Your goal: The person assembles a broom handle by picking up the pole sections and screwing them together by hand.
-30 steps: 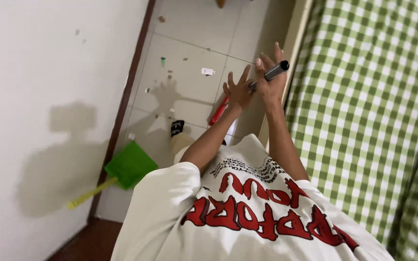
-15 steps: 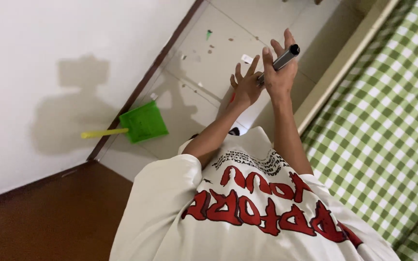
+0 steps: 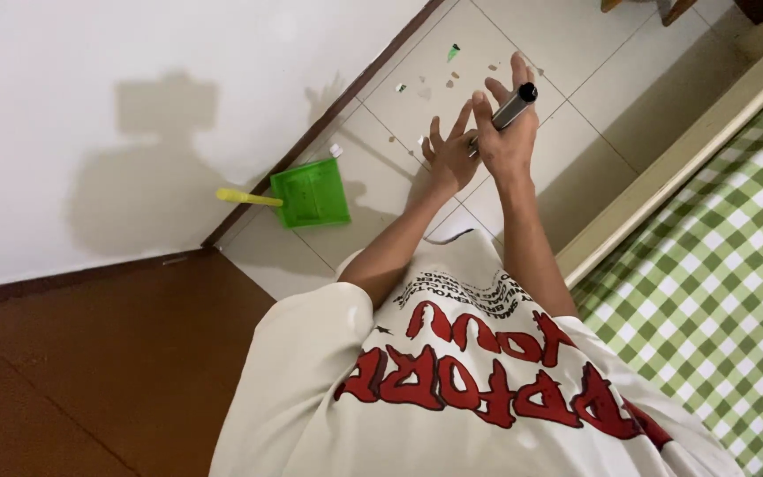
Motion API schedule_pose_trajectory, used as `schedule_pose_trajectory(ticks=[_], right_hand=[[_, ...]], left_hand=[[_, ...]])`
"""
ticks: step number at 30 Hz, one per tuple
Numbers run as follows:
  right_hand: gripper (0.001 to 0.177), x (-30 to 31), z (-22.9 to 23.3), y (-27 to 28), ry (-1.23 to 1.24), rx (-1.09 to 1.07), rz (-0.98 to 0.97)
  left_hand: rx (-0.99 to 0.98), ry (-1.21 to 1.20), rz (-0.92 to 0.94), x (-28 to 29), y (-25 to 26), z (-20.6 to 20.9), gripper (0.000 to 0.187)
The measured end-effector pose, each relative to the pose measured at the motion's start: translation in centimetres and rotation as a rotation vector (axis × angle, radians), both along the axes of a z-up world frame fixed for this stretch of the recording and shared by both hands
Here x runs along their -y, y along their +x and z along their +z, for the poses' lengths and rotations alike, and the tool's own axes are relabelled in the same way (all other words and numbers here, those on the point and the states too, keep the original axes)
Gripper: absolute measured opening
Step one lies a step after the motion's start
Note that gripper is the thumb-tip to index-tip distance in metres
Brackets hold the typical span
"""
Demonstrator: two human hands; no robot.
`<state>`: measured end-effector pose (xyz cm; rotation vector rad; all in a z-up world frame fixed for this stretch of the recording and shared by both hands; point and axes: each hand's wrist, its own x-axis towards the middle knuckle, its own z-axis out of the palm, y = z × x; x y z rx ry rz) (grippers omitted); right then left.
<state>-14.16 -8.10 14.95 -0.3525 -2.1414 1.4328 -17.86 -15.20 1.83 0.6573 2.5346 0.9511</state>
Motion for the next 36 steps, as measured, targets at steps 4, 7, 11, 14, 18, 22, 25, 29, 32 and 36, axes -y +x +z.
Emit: schedule_pose_trajectory(ticks=[4,7,11,14,18,22,25,29,32,36], right_hand=[[0.077,-1.0,-0.1,-0.3,0.004,-0.042,-0.013],[0.074,-2.6,-0.9,0.1,0.140,0.001,-0.067],[0.078,-6.3,-1.2,0.1,0.140,0.002,-0.099],[0.082,-9.8,-0.8,0.4,0.035,-0.052,-0.080],[0.084,-15.8,0.0,1.0,-0.027,-0.079,-0.085],[0.085,-20.8,1.8,1.9,-0.026,-0.049,-0.078],[0.076,-24.6,3.0,3.0,0.078,0.039,-0.066],[0.057,-28.8,2.7,4.8,0.260,-0.031,-0.044],[0.054,-30.4,1.4,5.7,0.167,-0.068,-0.069],[0.055,-31.9,-0.7,6.2,-0.010,-0.061,-0.199]], left_hand=[[0.020,-0.007,-0.033,0.2,-0.4,2.1,0.027],[-0.002,0.034,-0.031,-0.7,-0.5,1.9,0.032],[0.008,0.065,-0.017,-3.9,-0.9,1.6,0.031],[0.005,0.104,-0.003,-7.4,-0.8,1.7,0.030],[0.006,0.120,0.005,-13.6,-0.4,1.9,0.027],[-0.051,0.144,0.008,-19.1,0.1,2.1,0.026],[-0.084,0.203,0.041,-22.6,0.3,2.5,0.028],[-0.114,0.214,0.079,-26.0,0.4,3.8,0.035],[-0.095,0.261,0.100,-27.7,-0.2,4.7,0.038],[-0.144,0.344,0.035,-29.5,-1.9,6.2,0.041]])
